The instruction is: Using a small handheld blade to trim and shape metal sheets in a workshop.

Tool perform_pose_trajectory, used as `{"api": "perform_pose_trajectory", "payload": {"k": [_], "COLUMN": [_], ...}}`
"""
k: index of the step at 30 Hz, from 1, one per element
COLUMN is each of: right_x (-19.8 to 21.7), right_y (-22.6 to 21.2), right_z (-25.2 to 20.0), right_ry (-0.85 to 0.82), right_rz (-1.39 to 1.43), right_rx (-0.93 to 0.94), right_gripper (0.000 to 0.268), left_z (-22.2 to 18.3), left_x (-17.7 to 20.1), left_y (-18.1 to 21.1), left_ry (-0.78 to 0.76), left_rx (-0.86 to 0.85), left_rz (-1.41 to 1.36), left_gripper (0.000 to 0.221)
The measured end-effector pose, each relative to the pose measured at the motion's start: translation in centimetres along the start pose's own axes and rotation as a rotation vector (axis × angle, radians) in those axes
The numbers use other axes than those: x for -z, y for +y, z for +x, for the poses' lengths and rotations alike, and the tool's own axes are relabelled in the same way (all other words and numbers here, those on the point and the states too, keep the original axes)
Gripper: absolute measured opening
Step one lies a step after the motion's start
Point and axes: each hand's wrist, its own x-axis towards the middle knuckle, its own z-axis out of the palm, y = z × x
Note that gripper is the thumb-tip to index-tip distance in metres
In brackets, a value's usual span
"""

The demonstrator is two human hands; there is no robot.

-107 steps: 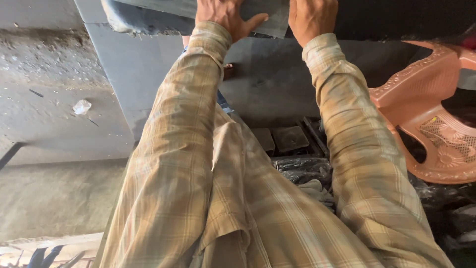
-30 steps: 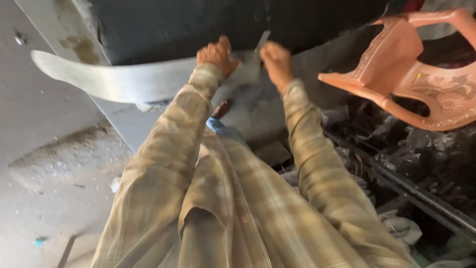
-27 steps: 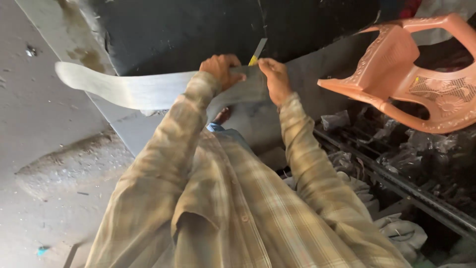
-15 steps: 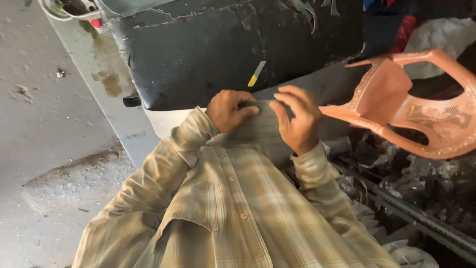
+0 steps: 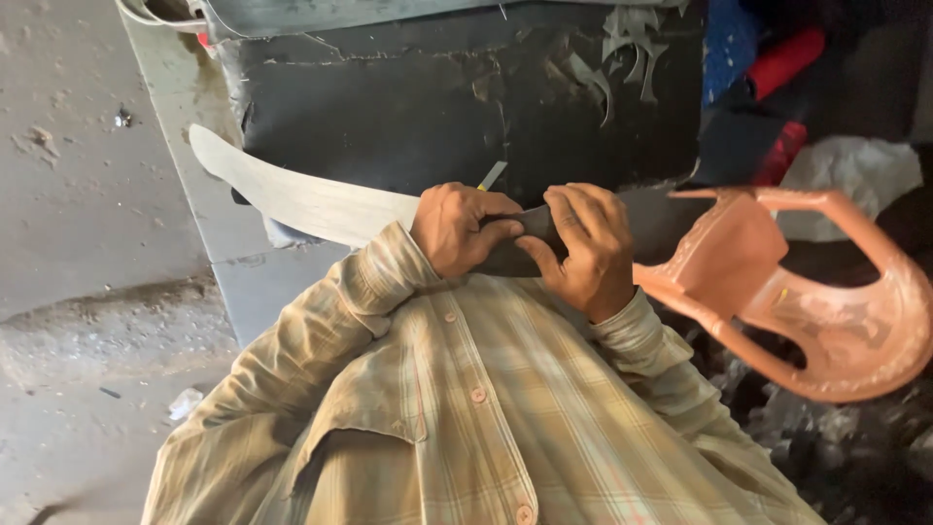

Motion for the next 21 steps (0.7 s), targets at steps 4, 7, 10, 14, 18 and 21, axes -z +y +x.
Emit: {"api": "perform_pose_trajectory", "payload": {"k": [4, 7, 10, 14, 18, 21], "right_x": [1.0, -0.1, -0.1, 1.7, 1.2, 0.5], "right_y": [3.0, 6.6, 8.6, 7.8, 9.9, 11.1], "right_z": [1.5, 0.7, 1.7, 5.1, 5.3, 5.6], "right_ry": [-0.049, -0.116, -0.304, 0.001, 0.066, 0.025], "right_rz": [0.071, 0.105, 0.095, 0.021, 0.072, 0.175], "right_rx": [0.053, 0.084, -0.025, 0.24, 0.32, 0.285], "right_gripper": [0.042, 0.027, 0.029, 0.041, 0.04, 0.041], "left_z": [2.3, 3.6, 5.1, 6.8, 8.0, 8.1], "left_x": [-0.9, -1.4, -1.8, -2.6, -3.6, -3.4], "left_y": [0.6, 0.5, 0.1, -0.6, -1.3, -1.8], "left_ry": [-0.004, 0.046, 0.084, 0.146, 0.253, 0.268], "left_rx": [0.125, 0.114, 0.068, 0.139, 0.021, -0.141], "left_rz": [0.029, 0.026, 0.04, 0.079, 0.088, 0.175], "left_gripper": [0.015, 0.014, 0.013, 0.018, 0.03, 0.031]}}
